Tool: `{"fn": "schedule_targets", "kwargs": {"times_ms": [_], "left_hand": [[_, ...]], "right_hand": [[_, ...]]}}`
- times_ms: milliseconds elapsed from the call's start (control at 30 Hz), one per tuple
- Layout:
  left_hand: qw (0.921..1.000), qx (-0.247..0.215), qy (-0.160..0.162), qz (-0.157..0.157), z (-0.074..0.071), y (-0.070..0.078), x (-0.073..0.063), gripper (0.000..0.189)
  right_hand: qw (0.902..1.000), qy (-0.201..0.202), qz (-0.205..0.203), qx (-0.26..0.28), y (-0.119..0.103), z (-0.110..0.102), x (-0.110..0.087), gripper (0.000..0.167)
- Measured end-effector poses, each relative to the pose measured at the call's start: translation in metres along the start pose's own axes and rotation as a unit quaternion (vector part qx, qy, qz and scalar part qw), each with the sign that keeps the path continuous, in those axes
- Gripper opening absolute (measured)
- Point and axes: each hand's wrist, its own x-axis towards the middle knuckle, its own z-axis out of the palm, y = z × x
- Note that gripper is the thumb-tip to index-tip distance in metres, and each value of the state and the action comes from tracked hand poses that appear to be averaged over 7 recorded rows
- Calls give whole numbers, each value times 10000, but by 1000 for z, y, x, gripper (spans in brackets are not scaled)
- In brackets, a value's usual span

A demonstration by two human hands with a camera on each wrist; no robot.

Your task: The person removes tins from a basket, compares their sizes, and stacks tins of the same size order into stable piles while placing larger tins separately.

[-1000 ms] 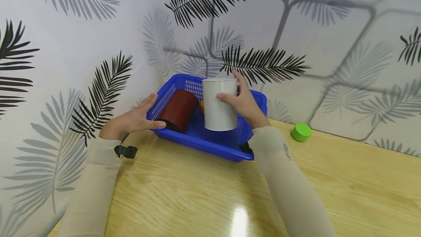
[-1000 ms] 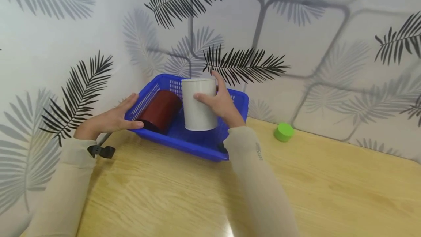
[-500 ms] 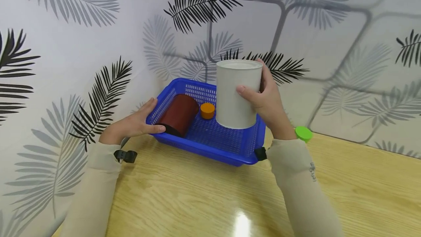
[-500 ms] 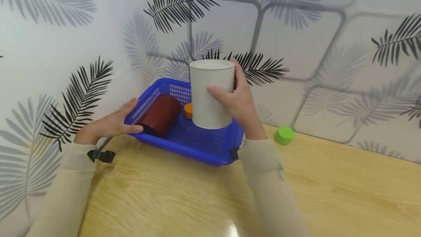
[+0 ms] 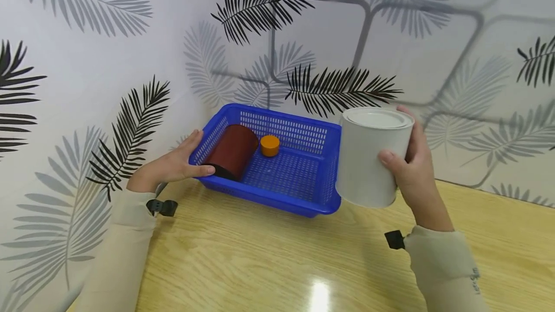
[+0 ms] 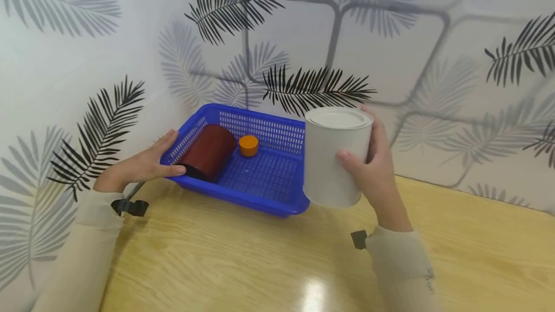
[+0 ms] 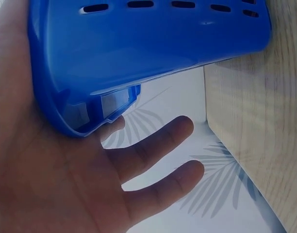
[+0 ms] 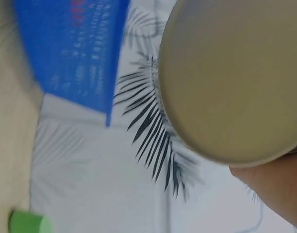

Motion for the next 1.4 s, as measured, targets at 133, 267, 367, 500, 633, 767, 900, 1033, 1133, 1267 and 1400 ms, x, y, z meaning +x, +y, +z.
{"fn": "schedule_targets", "kwargs": {"times_ms": [133, 267, 367, 500, 633, 767, 900, 1033, 1133, 1267, 1400], "left_hand": [[10000, -17, -31, -41, -1, 4, 1, 116], [10000, -66, -63, 28, 0, 6, 2, 115], [10000, -75, -43, 37, 1, 4, 1, 115], [9999, -129, -11, -80, 3, 2, -4, 115], [9997, -216, -15, -96, 5, 3, -6, 116], [9998, -194, -27, -69, 6, 7, -4, 116], [9999, -136, -4, -44, 4, 13, -1, 116], [9999, -138, 12, -90, 4, 15, -3, 115], [9998, -163, -8, -136, 4, 15, -3, 115], [9998, -175, -10, -101, 4, 13, -2, 116], [9998, -195, -21, -78, 4, 13, 0, 117]], "right_hand": [[9995, 302, 8, -7, 4, -22, -16, 83], [9978, 453, -139, -467, 4, -42, -26, 88], [9952, 504, -336, -770, 5, -56, -29, 92], [9932, 580, -412, -923, 9, -82, -34, 91], [9919, 781, -255, -967, 16, -115, -42, 91], [9906, 949, -130, -980, 22, -151, -51, 93], [9864, 1201, -8, -1119, 28, -181, -58, 94], [9718, 1474, 272, -1819, 37, -204, -63, 95], [9531, 1622, 584, -2489, 44, -219, -65, 94], [9276, 1691, 940, -3196, 49, -233, -67, 94], [9184, 1723, 1161, -3368, 53, -244, -69, 95]]}}
